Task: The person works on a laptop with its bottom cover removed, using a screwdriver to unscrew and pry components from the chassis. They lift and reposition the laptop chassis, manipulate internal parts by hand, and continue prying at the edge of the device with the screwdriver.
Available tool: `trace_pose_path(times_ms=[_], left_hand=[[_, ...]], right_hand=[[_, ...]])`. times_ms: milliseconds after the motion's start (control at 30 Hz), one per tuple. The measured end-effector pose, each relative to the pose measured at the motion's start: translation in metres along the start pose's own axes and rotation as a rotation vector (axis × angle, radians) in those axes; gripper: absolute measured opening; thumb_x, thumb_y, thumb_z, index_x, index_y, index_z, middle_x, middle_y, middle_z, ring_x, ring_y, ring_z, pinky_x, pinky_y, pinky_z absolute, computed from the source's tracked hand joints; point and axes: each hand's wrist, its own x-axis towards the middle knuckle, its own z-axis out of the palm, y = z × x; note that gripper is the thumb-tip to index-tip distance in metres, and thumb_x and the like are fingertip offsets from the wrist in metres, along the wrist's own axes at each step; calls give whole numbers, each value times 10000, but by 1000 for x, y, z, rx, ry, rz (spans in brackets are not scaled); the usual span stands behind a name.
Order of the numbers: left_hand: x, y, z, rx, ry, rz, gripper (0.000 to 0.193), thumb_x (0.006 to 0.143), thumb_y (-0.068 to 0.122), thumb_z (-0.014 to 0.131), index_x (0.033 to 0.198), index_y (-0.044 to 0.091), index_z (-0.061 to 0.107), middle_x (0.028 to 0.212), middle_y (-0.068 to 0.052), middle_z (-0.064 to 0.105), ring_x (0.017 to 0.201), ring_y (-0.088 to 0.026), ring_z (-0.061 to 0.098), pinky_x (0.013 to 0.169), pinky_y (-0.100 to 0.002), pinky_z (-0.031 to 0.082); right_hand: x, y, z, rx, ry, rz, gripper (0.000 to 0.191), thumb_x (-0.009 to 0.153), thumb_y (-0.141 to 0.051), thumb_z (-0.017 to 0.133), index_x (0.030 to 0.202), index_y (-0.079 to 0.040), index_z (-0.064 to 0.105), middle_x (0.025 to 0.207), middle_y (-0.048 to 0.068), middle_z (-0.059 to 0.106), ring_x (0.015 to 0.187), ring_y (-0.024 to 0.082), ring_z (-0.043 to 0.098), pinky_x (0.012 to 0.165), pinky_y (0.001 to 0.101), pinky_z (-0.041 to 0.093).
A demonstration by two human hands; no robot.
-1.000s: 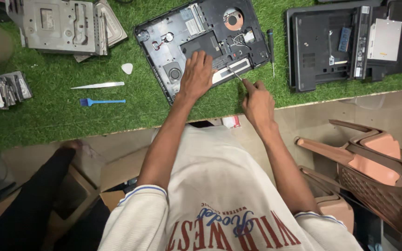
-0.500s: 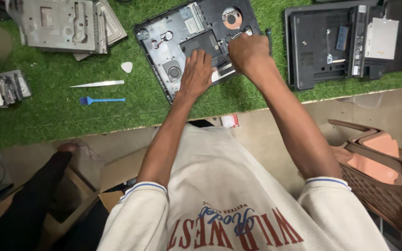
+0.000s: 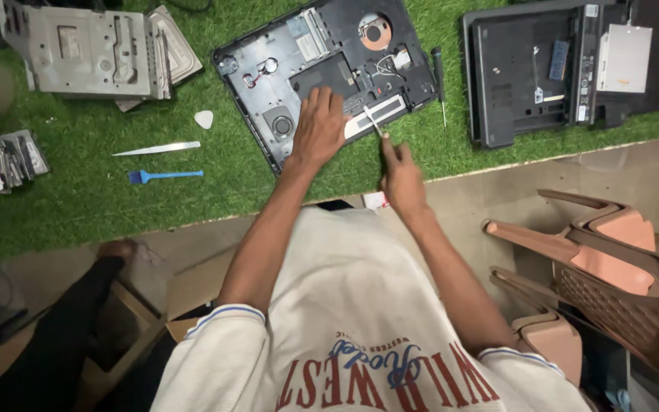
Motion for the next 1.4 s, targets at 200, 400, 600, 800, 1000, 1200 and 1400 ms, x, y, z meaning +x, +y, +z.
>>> trace_pose_path(times_ms=[200, 400, 600, 800, 1000, 1200, 1400], left_hand=[[-4, -3, 6, -7, 23, -7, 334, 847, 181, 778, 1052, -17, 605, 1082, -183, 542, 1046, -372, 527, 858, -489, 437], [-6, -8, 8, -8, 21, -1, 325, 851, 168, 774, 1063, -11, 604, 1084, -182, 540, 1046, -370, 527, 847, -484, 435], [-7, -8, 10, -1, -2, -12, 303, 863, 166, 764, 1057, -2, 603, 1089, -177, 544, 1051, -359, 530, 851, -482, 435], [-7, -9, 10, 14, -5, -2, 324, 869, 182, 764, 1071, -13, 600, 1090, -185, 539, 1047, -361, 527, 853, -481, 435], [-6, -9, 11, 38, 14, 23, 339, 868, 171, 755, 1093, -28, 598, 1106, -192, 539, 1055, -354, 527, 852, -473, 434], [-6, -10, 9, 18, 9, 17, 318, 878, 169, 758, 1074, -22, 597, 1095, -190, 537, 1045, -358, 526, 841, -477, 430], [-6, -8, 8, 15, 1, 14, 320, 865, 163, 769, 1061, -19, 594, 1095, -191, 534, 1056, -370, 527, 856, -489, 434]], right_hand=[[-5, 0, 8, 90, 86, 24, 670, 859, 96, 560, 1501, -94, 544, 1114, 204, 595, 919, 415, 663, 795, 491, 548], [-21, 0, -3, 67, 75, 25, 646, 808, 89, 580, 1441, -45, 581, 1087, 222, 608, 898, 416, 655, 773, 484, 539], [-29, 9, -6, 124, 101, 93, 556, 824, 84, 584, 1366, -25, 641, 1036, 235, 619, 885, 416, 651, 796, 479, 535], [-14, 15, -2, 135, 122, 113, 525, 843, 71, 586, 1354, -27, 655, 1035, 236, 627, 890, 423, 649, 799, 484, 531], [-11, 19, -3, 119, 97, 109, 512, 854, 63, 589, 1350, -41, 664, 1017, 225, 627, 867, 415, 650, 788, 487, 532], [-4, 9, -10, 43, 76, 102, 504, 856, 46, 615, 1346, -57, 675, 1038, 226, 633, 886, 424, 659, 796, 496, 536], [9, 11, -16, -109, -37, 127, 595, 770, 32, 657, 1349, -104, 655, 1119, 233, 631, 910, 447, 675, 802, 515, 552]])
